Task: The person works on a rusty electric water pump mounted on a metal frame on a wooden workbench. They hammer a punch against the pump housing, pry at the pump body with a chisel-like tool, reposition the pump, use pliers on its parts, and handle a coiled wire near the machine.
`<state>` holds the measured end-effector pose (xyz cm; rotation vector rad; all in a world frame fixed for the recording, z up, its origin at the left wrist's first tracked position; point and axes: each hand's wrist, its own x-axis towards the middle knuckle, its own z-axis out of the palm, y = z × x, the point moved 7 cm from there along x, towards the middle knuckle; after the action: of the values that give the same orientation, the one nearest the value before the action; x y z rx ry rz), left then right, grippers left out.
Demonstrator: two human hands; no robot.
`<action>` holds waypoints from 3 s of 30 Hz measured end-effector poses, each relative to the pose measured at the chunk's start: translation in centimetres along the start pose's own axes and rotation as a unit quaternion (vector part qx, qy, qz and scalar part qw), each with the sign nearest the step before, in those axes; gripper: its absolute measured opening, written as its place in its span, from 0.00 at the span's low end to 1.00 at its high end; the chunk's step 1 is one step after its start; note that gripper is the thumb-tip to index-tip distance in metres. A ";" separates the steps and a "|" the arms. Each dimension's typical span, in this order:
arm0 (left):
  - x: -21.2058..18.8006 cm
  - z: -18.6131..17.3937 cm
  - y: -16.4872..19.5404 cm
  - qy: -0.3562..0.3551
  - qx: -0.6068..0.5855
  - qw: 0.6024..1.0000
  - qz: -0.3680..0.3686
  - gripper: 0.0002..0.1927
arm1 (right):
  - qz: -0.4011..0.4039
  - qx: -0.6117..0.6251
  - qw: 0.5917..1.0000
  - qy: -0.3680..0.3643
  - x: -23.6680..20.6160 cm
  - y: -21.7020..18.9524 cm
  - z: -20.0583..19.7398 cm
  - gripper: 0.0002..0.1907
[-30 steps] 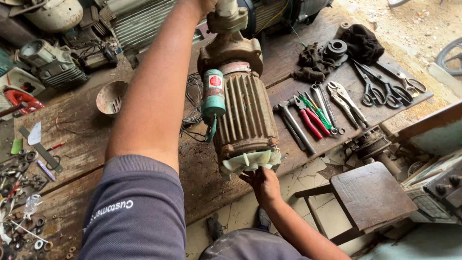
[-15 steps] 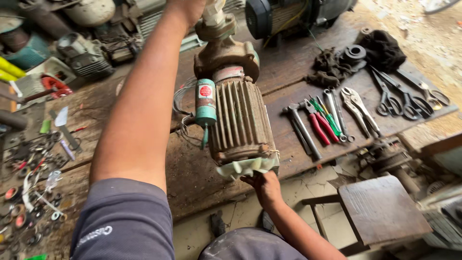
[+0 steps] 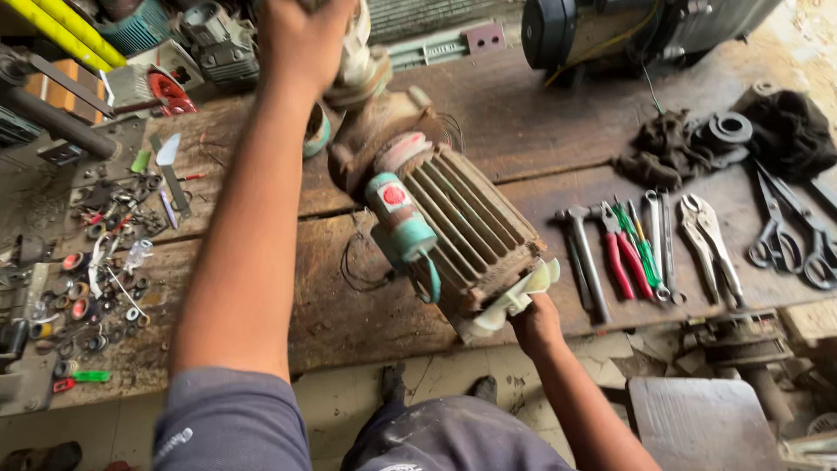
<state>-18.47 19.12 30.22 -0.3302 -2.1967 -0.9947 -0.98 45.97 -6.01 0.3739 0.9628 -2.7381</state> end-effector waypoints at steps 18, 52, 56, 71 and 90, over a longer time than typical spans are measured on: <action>-11.6 -12.4 0.3 -0.016 0.002 1.000 0.012 0.32 | -0.151 -0.294 0.935 -0.126 12.7 -5.6 5.5 0.23; -15.1 10.5 -30.4 -0.456 0.083 0.842 0.277 0.31 | -0.165 -0.482 0.752 0.418 -12.9 -1.0 4.3 0.14; -18.9 7.0 -32.6 -0.516 0.189 0.797 0.251 0.28 | -0.167 -0.510 0.734 0.415 -12.6 -1.1 4.5 0.15; -40.8 -18.3 -28.3 -0.279 0.293 0.894 -0.193 0.20 | -0.235 -0.605 0.718 0.251 -5.8 -5.1 2.1 0.16; -48.0 -12.8 -14.4 -0.305 0.279 0.858 -0.306 0.18 | -0.237 -0.473 0.846 0.064 -8.1 -5.1 0.0 0.14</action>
<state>15.75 2.41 -4.72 0.4192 -3.1586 -0.5165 5.21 50.86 -0.56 0.1288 2.5140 -2.1677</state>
